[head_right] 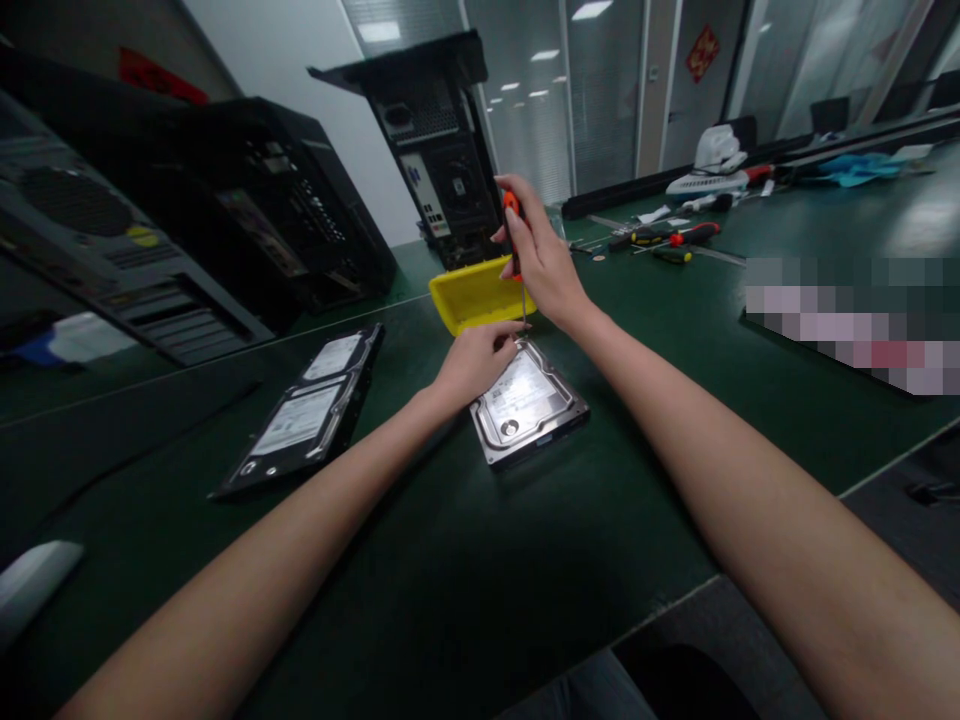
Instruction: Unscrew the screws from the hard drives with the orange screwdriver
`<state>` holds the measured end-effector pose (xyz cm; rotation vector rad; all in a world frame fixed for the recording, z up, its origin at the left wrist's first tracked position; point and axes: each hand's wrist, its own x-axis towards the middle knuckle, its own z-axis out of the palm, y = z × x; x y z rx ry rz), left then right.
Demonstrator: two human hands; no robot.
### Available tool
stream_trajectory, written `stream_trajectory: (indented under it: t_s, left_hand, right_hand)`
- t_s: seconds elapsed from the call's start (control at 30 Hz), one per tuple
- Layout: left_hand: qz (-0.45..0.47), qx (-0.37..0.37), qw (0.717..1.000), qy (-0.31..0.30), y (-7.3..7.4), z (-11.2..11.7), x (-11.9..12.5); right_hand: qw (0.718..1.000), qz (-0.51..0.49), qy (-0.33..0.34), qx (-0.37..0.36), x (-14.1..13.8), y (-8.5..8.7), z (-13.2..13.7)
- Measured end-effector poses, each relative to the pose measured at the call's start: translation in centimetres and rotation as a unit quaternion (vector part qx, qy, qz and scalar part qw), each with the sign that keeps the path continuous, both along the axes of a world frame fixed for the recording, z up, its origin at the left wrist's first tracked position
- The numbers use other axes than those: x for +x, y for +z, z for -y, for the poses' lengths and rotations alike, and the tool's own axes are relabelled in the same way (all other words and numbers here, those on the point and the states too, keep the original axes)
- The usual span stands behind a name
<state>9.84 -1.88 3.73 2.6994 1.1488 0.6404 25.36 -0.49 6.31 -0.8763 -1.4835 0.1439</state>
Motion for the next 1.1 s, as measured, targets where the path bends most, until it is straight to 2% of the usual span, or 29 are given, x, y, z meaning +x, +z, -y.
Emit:
stream_trajectory:
  t_s: [0.43,0.77,0.97,1.1]
  left_hand:
    - [-0.012,-0.006,1.0,-0.001,0.0,0.0,0.0]
    - [-0.012,-0.006,1.0,0.003,-0.1,0.0,0.0]
    - [-0.013,-0.006,1.0,0.002,-0.1,0.0,0.0]
    - [-0.013,0.001,1.0,0.0,-0.2,0.0,0.0]
  right_hand:
    - [0.998,0.048,-0.008,0.03,-0.7,0.5,1.0]
    - [0.997,0.054,-0.028,0.042,1.2,0.5,0.1]
    - [0.997,0.035,-0.053,0.042,1.3,0.0,-0.1]
    - [0.997,0.052,-0.031,0.046,0.6,0.1,0.1]
